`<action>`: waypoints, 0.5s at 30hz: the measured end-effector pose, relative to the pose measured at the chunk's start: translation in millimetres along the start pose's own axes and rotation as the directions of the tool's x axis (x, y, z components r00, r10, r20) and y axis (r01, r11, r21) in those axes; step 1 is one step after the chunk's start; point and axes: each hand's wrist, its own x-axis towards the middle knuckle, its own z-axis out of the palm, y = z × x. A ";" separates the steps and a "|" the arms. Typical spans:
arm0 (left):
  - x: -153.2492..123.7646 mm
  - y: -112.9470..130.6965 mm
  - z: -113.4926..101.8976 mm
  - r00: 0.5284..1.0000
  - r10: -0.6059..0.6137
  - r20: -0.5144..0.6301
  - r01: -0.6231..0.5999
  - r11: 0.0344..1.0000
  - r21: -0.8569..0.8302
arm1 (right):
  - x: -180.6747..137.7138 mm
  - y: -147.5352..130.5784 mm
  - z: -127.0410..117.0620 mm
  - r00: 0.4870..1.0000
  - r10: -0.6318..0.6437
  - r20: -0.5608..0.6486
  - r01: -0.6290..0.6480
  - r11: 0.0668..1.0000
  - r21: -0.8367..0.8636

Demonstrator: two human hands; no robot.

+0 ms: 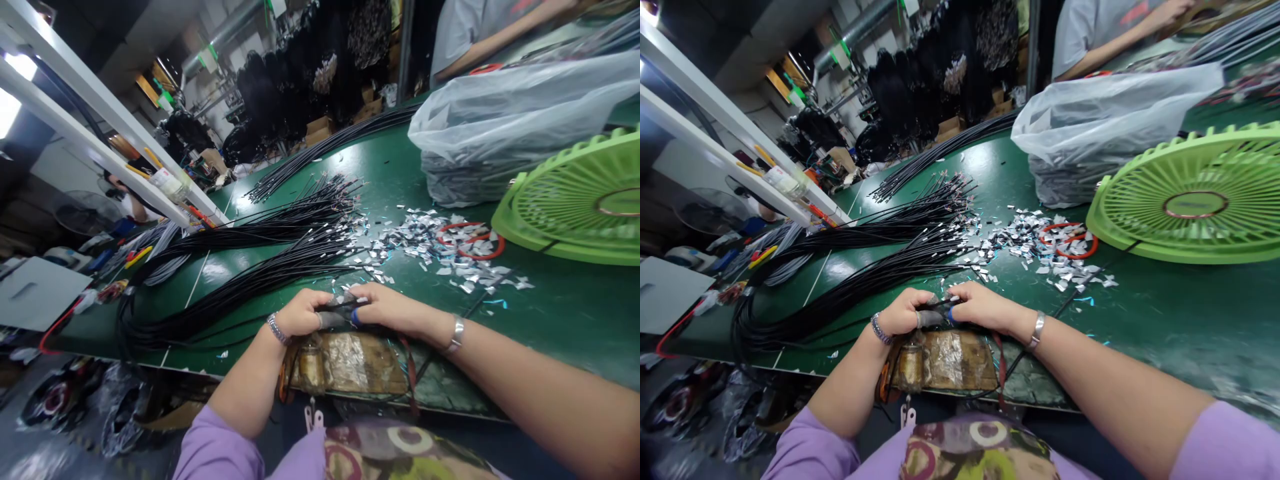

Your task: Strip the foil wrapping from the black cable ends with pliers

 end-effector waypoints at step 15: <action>-151.5 48.5 7.5 0.880 0.294 -0.373 -0.241 0.953 0.182 | -12.6 -3.8 -2.9 0.954 -0.292 -0.066 0.233 0.863 -0.447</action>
